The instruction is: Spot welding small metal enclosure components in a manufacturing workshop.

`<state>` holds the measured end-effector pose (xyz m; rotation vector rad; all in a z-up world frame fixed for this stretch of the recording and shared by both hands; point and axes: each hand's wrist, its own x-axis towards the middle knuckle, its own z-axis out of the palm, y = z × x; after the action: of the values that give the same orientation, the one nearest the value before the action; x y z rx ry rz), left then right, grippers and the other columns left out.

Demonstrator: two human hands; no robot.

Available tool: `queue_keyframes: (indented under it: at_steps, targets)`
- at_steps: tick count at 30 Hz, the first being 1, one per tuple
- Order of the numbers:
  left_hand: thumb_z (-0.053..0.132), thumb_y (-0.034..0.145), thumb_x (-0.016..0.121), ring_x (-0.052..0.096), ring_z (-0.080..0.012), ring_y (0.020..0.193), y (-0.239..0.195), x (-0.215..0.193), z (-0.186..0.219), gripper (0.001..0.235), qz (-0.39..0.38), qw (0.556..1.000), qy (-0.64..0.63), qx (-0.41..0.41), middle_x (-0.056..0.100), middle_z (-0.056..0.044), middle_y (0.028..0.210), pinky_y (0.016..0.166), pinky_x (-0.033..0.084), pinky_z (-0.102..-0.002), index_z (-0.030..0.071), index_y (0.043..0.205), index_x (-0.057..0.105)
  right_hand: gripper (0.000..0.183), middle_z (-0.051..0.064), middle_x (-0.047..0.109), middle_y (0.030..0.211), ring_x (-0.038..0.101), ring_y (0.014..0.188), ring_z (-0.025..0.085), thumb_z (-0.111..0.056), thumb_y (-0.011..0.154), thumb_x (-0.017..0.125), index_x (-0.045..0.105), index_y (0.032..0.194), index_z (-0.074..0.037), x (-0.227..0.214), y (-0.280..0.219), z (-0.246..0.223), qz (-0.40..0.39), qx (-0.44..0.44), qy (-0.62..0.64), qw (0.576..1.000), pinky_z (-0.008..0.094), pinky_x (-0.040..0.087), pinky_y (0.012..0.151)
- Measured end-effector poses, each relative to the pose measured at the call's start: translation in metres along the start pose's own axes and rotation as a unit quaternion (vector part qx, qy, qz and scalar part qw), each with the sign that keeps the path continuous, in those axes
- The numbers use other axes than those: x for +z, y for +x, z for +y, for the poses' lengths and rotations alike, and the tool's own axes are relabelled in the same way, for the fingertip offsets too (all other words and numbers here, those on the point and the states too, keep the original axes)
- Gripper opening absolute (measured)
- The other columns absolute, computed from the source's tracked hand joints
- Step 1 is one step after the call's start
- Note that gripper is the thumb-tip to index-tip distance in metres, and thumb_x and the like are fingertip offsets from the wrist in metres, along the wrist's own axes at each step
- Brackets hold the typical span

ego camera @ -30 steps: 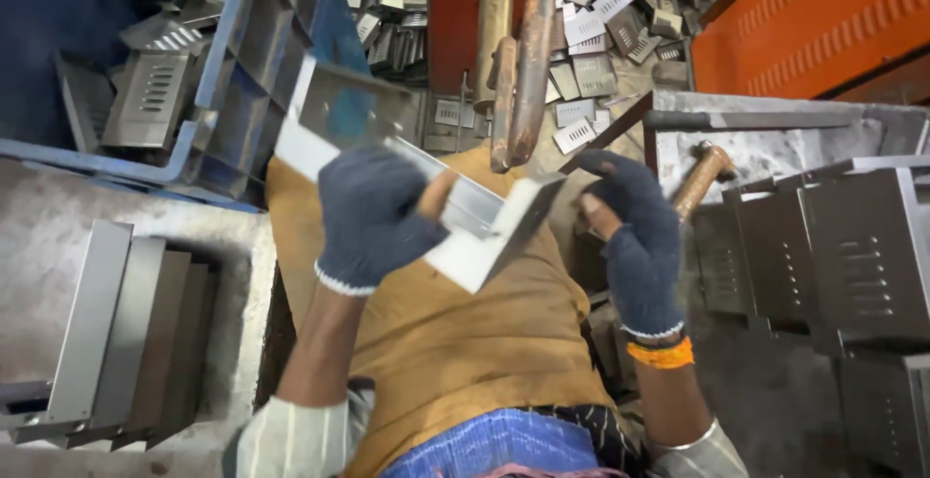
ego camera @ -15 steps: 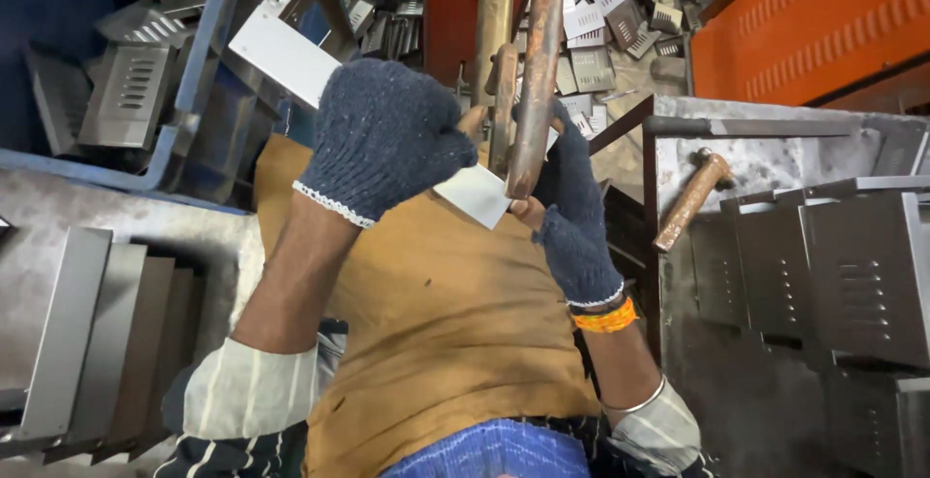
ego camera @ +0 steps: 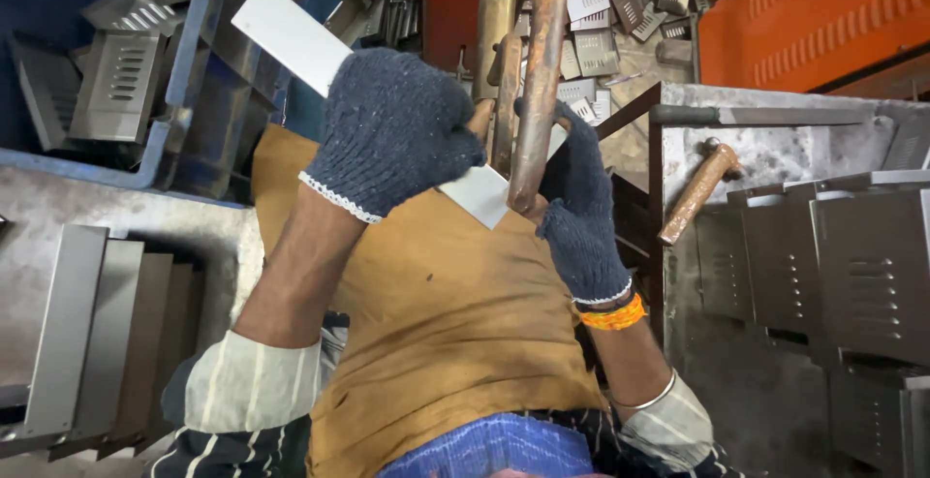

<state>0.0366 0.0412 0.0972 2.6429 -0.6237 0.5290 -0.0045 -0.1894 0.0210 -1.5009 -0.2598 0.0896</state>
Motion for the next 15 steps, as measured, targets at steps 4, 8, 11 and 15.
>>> queue_keyframes:
  at_steps: [4,8,11,15]
  targets:
    - [0.035,0.088,0.073,0.054,-0.0308,0.044,-0.001,0.003,-0.001,0.038,0.026,0.999,-0.008,0.019,0.057,-0.012,0.05,0.053,0.047,-0.045,0.01,0.06,0.074,0.095,0.0,0.049,0.103,0.047,0.084,0.007,-0.032,0.082,0.088,0.041,0.16,-0.003,0.001,0.001,-0.003,0.004,-0.02,-0.002,1.0,0.023,0.044,0.073]
    - [0.036,0.08,0.075,0.059,-0.0337,0.049,-0.002,0.002,0.001,0.035,0.013,1.0,-0.011,0.017,0.059,-0.014,0.051,0.053,0.047,-0.048,0.01,0.057,0.074,0.088,-0.001,0.06,0.13,0.052,0.087,0.007,-0.031,0.084,0.083,0.042,0.157,-0.003,0.001,-0.004,0.0,-0.009,-0.031,0.004,0.999,0.023,0.047,0.076]
    - [0.037,0.077,0.076,0.06,-0.0355,0.051,0.003,-0.001,-0.001,0.033,0.022,1.0,-0.014,0.015,0.06,-0.015,0.054,0.052,0.047,-0.049,0.011,0.057,0.074,0.089,-0.002,0.053,0.133,0.054,0.106,0.007,-0.029,0.09,0.082,0.032,0.159,-0.003,0.007,0.002,-0.01,-0.042,-0.044,0.073,0.995,0.025,0.048,0.091]
    - [0.036,0.085,0.074,0.061,-0.0355,0.052,0.017,0.003,-0.003,0.033,-0.004,0.999,-0.039,-0.012,0.061,-0.016,0.057,0.057,0.049,-0.048,0.009,0.066,0.075,0.083,-0.002,0.055,0.147,0.054,0.101,0.006,-0.044,0.103,0.068,0.033,0.164,0.0,-0.002,0.011,-0.017,-0.035,-0.066,0.112,0.991,0.023,0.047,0.092]
